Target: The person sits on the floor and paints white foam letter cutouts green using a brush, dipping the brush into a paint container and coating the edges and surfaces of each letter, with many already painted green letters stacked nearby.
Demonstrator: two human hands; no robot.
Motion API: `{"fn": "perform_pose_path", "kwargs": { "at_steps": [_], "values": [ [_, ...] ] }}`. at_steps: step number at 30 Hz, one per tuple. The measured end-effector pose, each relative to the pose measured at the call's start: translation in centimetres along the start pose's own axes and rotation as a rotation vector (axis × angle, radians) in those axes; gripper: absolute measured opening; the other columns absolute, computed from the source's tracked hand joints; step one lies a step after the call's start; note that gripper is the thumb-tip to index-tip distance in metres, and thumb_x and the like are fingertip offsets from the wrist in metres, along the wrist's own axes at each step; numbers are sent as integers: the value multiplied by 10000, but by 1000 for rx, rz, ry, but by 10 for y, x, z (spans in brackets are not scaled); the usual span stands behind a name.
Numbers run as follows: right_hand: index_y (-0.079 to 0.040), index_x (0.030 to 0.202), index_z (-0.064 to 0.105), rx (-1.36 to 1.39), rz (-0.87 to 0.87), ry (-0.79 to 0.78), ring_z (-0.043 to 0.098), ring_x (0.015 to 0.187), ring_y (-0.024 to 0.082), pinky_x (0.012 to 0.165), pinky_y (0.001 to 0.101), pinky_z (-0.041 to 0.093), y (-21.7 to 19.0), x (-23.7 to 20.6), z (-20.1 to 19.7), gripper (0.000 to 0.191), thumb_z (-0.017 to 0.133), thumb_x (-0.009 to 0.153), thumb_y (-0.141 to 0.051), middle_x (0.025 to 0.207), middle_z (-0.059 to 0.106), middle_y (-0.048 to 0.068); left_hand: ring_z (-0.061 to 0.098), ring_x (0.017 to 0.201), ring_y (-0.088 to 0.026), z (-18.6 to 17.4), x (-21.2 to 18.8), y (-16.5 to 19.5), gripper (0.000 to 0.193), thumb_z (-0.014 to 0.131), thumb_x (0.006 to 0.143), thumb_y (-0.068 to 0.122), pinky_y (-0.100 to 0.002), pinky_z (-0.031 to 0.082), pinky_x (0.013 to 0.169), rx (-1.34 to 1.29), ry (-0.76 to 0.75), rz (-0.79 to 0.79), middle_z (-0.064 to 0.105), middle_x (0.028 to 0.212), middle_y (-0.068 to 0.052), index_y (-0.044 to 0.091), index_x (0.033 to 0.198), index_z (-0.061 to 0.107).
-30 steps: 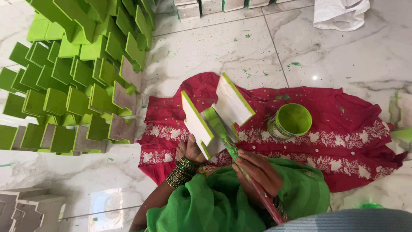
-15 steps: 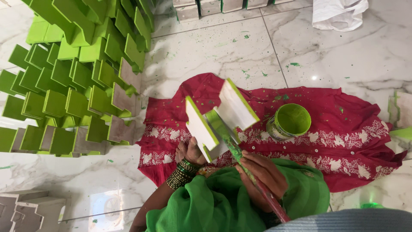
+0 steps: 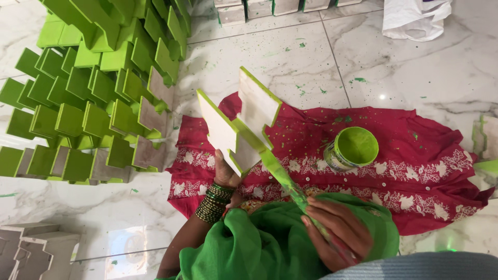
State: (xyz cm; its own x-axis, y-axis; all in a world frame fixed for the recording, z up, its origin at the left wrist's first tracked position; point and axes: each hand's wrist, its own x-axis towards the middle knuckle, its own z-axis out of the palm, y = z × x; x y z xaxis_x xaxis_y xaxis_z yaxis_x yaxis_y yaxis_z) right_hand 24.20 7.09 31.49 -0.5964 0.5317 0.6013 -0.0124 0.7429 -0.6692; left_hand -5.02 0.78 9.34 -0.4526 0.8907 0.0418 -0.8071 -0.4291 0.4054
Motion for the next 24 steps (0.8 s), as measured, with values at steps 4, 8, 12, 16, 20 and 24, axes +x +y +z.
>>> {"fn": "perform_pose_path", "kwargs": {
  "at_steps": [4,8,12,16,20,24],
  "values": [
    [-27,1057,713,48,82,54,762,1030,235,895,310,625,-3,-10,-8,361,859,730,21,1149,745,142,509,1403,-310,-10,0,0,1062,718,800,738,-531,402,1200,52,32,21,516,1527,-119,97,1572,370],
    [-12,1061,706,-46,-101,92,749,1037,252,907,332,621,4,-5,2,373,882,733,-2,1115,735,148,535,1345,-321,-32,-5,-14,1031,756,799,710,-543,458,1134,71,21,-44,546,1467,-123,85,1541,409],
    [19,1067,709,4,-89,76,755,1039,267,906,343,637,14,6,26,357,863,745,36,1107,736,184,557,1293,-318,-47,-16,-32,1002,776,829,684,-490,488,1094,78,73,-94,568,1437,-134,48,1530,448],
    [4,1071,716,-7,-29,141,760,1029,257,899,335,637,13,5,34,353,857,750,40,1103,744,171,554,1325,-310,-37,-14,-28,980,781,824,662,-497,469,1136,19,43,-146,562,1452,-122,67,1522,438],
    [4,1076,703,10,17,99,766,1037,253,909,323,651,7,-2,17,349,850,763,46,1113,739,169,539,1361,-311,-13,-9,-12,1018,771,780,690,-523,454,1160,78,18,-47,548,1482,-124,84,1522,428],
    [13,1070,707,40,20,104,764,1036,250,902,316,646,10,-2,18,347,842,754,55,1122,738,182,528,1354,-315,-13,-10,-16,1011,746,798,709,-524,453,1149,76,46,-43,539,1479,-116,89,1530,428]
  ]
}}
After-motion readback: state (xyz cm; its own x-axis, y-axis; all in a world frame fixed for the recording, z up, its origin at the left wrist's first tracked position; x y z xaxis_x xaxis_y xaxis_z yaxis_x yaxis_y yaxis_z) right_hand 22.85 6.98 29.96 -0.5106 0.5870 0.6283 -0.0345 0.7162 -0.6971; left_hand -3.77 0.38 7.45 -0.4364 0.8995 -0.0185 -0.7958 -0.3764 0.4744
